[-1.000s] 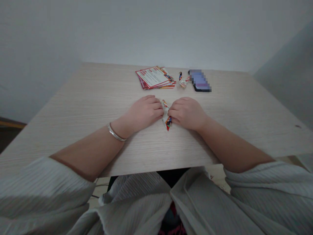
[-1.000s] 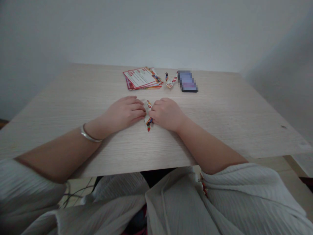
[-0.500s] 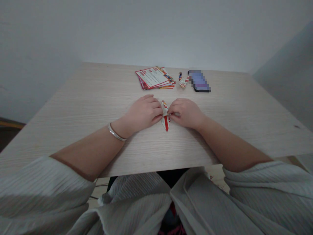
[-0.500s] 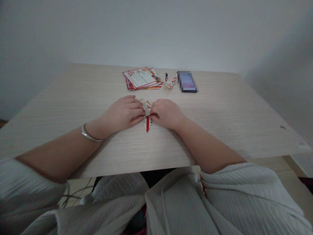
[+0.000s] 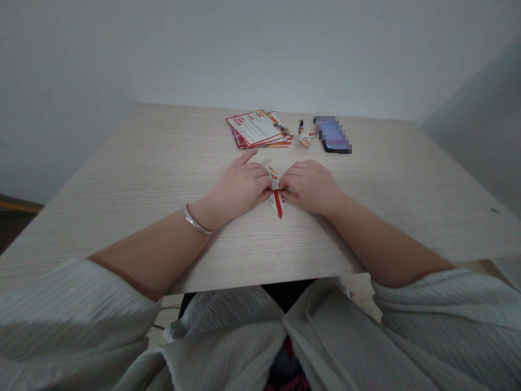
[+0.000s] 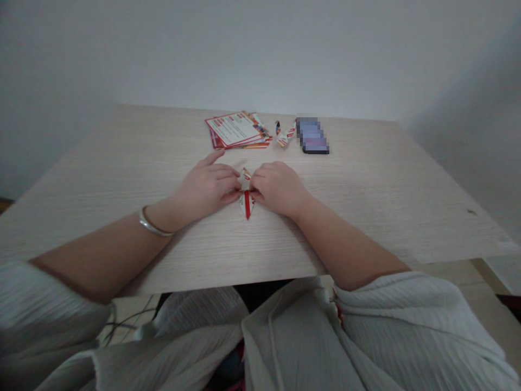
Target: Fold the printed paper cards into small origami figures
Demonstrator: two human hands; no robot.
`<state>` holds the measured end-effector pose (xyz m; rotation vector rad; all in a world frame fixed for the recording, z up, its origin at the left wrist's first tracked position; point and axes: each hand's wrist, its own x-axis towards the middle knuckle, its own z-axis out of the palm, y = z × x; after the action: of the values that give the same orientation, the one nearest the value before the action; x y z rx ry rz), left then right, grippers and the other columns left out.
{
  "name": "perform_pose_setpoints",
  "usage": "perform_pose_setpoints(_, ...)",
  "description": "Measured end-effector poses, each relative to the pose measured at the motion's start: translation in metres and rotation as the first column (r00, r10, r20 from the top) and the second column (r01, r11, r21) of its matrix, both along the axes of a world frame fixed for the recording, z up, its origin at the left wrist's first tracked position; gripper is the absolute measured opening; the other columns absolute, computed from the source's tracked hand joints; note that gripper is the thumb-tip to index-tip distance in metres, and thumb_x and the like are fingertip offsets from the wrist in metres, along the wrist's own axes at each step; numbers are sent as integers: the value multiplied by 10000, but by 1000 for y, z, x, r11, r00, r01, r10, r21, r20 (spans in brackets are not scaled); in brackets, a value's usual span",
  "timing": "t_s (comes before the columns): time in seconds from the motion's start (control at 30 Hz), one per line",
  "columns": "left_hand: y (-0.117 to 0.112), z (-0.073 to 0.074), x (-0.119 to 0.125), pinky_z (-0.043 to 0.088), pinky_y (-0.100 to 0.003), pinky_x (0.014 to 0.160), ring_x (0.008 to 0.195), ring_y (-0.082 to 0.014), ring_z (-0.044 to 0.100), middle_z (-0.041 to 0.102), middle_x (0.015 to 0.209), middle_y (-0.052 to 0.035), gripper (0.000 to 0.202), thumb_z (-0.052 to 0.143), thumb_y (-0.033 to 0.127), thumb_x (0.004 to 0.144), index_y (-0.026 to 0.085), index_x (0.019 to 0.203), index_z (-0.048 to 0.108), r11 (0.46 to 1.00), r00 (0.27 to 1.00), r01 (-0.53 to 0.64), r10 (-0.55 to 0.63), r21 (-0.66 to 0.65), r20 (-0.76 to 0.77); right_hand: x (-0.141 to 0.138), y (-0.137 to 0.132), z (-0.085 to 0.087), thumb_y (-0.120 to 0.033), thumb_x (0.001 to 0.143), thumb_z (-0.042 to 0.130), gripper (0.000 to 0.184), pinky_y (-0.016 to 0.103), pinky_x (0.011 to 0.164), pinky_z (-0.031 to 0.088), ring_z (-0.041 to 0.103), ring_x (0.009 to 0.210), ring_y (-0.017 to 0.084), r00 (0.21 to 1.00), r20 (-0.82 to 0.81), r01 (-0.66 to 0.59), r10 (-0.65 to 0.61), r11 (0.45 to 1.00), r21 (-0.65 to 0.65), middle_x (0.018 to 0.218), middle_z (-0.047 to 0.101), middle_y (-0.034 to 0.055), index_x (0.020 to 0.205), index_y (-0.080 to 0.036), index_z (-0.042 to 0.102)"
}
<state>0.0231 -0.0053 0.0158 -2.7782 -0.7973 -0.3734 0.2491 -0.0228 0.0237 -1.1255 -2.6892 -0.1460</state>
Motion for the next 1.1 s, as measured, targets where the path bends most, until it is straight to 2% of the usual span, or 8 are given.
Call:
perform_pose_setpoints(0.1,-4,3,1,319,-570,1322,973,-212,714,768,922,-14,198,558,230,986,223,888,730,999,999,-38,38,-9,-11,-3,3,-2,-202,943,652,171,400,896,467,660,998,287,999,31,-26,25,999,30,1007,796,150,990,-117,792)
perform_pose_setpoints(0.27,-7,3,2,197,-670,1346,1188,-251,681,774,1132,-53,171,575,252,994,218,893,710,992,991,-90,98,-87,89,-8,6,-12,-205,953,630,235,420,960,469,636,1078,309,1000,0,5,-5,1000,27,1113,773,190,1096,-73,762)
perform_pose_setpoints(0.4,-2,-7,3,220,-715,1309,1169,-295,695,764,1086,-77,165,590,256,939,207,817,692,972,966,-129,168,-195,197,-9,7,-20,-234,980,587,255,426,996,457,619,1111,309,994,-94,59,-59,998,-5,1177,747,202,1107,-79,745)
perform_pose_setpoints(0.53,0,-13,2,261,-745,1257,1307,-347,645,774,1033,-94,182,573,269,918,199,809,701,930,935,-134,233,-343,268,-6,12,-23,-259,966,617,187,406,952,457,642,1025,285,982,-162,80,-95,993,-92,1061,763,161,982,-118,739)
perform_pose_setpoints(0.73,-4,-4,4,223,-675,1282,1409,-345,586,761,980,-88,290,534,348,965,194,764,675,842,907,-182,344,-508,245,-5,15,-22,-322,969,651,227,376,871,436,655,902,238,936,-260,191,-239,962,-196,912,781,83,786,-201,712)
perform_pose_setpoints(0.83,-4,-2,5,247,-636,1283,1382,-332,598,745,926,-75,294,521,329,966,198,748,667,819,894,-193,374,-541,247,-9,13,-21,-323,949,696,226,380,877,430,669,898,236,909,-292,239,-298,946,-221,891,794,61,755,-211,725)
perform_pose_setpoints(1.0,-3,-3,7,292,-619,1261,1152,-290,677,728,906,-60,237,569,302,927,195,739,666,819,875,-215,403,-532,268,-13,13,-18,-295,932,731,161,395,879,417,677,906,241,903,-261,288,-341,932,-222,920,812,52,797,-219,773)
perform_pose_setpoints(1.1,-3,-4,8,300,-607,1256,1077,-266,684,722,922,-56,223,572,283,923,191,730,637,816,878,-226,407,-533,251,-14,13,-17,-293,933,729,144,390,849,408,676,906,242,910,-230,297,-345,930,-217,936,814,58,826,-218,789)
